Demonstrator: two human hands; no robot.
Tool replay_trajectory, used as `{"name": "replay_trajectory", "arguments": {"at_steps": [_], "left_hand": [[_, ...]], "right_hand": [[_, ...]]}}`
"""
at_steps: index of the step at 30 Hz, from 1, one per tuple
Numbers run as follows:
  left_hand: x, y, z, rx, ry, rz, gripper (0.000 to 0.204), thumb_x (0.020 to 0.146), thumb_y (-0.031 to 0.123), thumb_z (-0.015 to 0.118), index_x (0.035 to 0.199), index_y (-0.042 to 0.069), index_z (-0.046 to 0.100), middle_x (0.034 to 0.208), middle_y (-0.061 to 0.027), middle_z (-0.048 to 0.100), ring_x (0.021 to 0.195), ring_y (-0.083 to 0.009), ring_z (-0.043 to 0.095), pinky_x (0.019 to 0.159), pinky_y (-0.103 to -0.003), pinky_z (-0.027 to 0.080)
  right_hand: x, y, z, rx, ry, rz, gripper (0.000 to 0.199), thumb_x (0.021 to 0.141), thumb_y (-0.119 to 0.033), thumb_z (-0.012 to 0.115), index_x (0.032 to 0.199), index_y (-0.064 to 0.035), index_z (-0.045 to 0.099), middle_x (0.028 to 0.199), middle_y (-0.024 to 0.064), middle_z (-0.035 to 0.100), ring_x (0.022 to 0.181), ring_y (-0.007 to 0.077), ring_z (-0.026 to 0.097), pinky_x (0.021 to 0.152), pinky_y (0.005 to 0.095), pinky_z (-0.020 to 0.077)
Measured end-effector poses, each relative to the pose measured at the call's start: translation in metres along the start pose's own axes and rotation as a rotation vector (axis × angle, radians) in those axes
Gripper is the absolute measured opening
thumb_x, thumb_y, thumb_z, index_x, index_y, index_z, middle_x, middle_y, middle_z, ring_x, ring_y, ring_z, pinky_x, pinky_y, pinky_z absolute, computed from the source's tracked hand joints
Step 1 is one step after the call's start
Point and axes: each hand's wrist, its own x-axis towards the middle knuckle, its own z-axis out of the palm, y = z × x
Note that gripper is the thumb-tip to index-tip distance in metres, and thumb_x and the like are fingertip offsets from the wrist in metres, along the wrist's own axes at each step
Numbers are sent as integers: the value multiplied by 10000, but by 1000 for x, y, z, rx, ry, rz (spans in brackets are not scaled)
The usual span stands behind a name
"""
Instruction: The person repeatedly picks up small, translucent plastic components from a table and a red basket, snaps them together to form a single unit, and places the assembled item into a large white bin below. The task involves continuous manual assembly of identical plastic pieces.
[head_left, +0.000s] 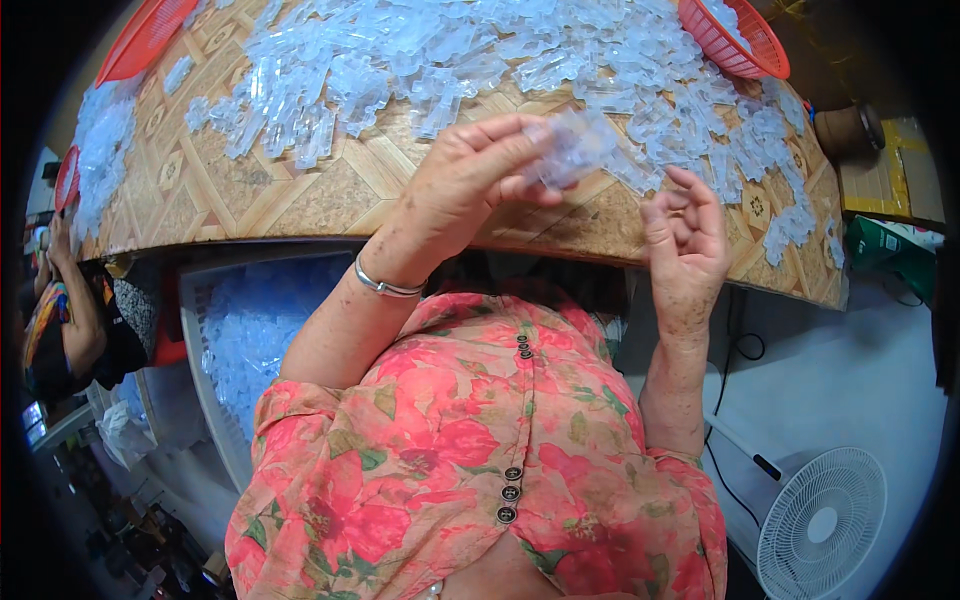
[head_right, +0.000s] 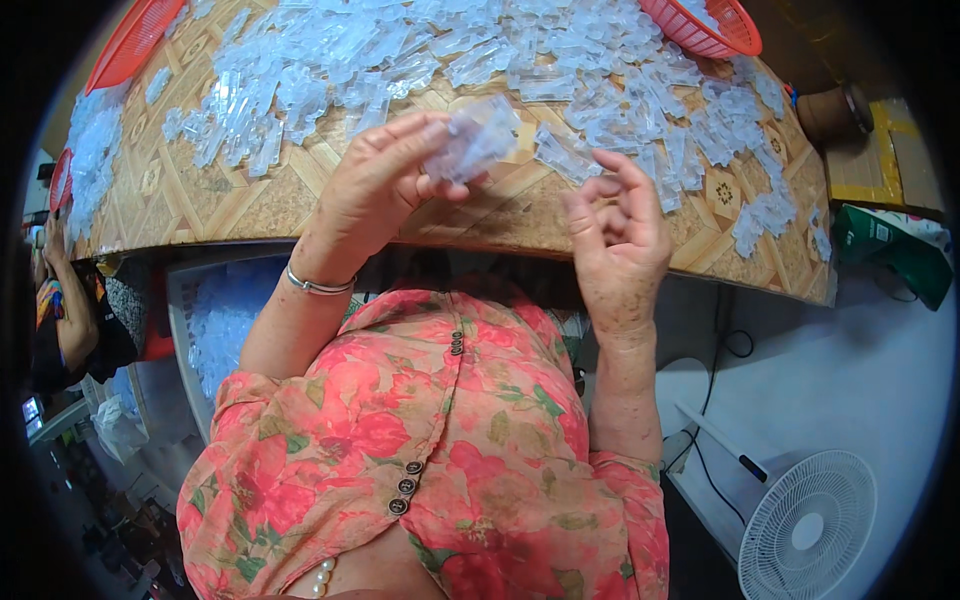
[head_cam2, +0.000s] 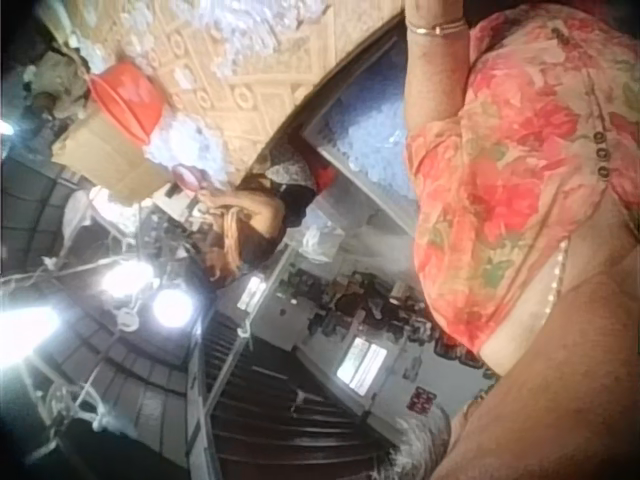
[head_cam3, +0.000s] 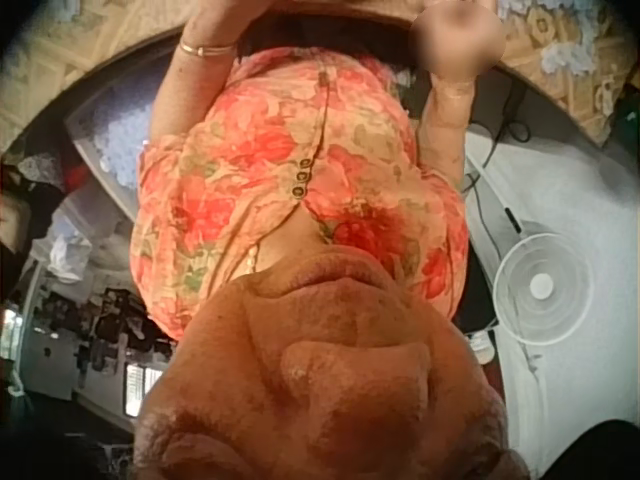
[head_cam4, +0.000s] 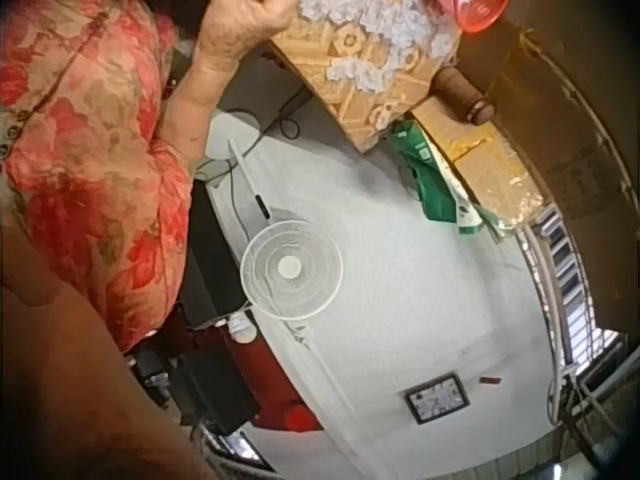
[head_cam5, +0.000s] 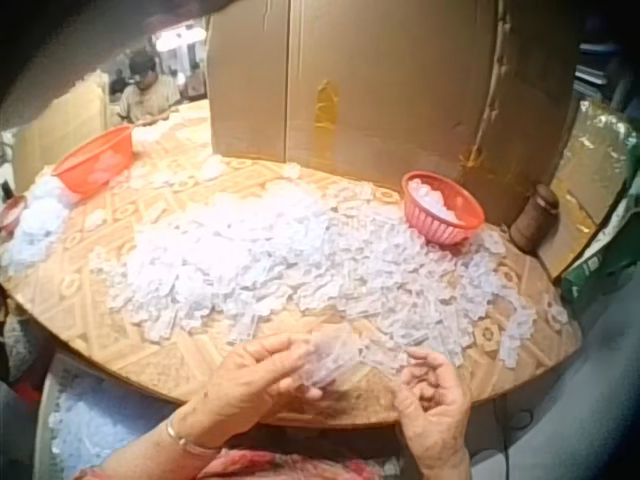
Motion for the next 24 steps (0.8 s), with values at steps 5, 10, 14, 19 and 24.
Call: {"name": "replay_trajectory", "arguments": {"at_steps": [5, 10, 14, 19, 24], "left_hand": [[3, 1, 0, 32, 44, 27, 413, 992, 185, 615, 1336, -38, 560, 1207, -123, 671, 997, -190, 694, 779, -256, 573], [3, -6, 4, 120, 68, 9, 442, 981, 138, 629, 1378, -32, 534, 1236, -111, 660, 1007, -159, 681, 787, -238, 552], [5, -7, 1, 99, 32, 10, 459, 997, 133, 600, 1409, -39, 496, 1255, -130, 651, 1009, -170, 686, 797, -245, 567], [5, -9, 3, 65, 6, -17, 490, 1011, 131, 569, 1443, -60, 437, 1260, -165, 642, 1033, -196, 692, 847, -265, 584], [6, -10, 3, 71, 1, -25, 486, 1016, 124, 552, 1444, -68, 427, 1258, -178, 640, 1041, -213, 693, 863, -269, 583]], "right_hand": [[3, 3, -15, -646, 46, -157, 351, 831, -67, 764, 1168, -106, 674, 888, 18, 596, 587, 83, 524, 566, 244, 441], [8, 12, -12, -859, 78, -276, 332, 814, -141, 774, 1136, -143, 694, 991, 50, 610, 759, 218, 646, 675, 365, 511], [10, 13, -10, -803, 55, -289, 275, 805, -113, 774, 1071, -134, 708, 1040, 59, 621, 876, 242, 670, 726, 383, 522], [12, 21, -11, -777, 66, -424, 212, 776, -73, 777, 975, -108, 710, 1126, 75, 651, 922, 261, 678, 775, 385, 533], [9, 20, -12, -778, 49, -446, 205, 758, -47, 774, 941, -88, 690, 1177, 83, 658, 918, 266, 687, 784, 385, 540]]}}
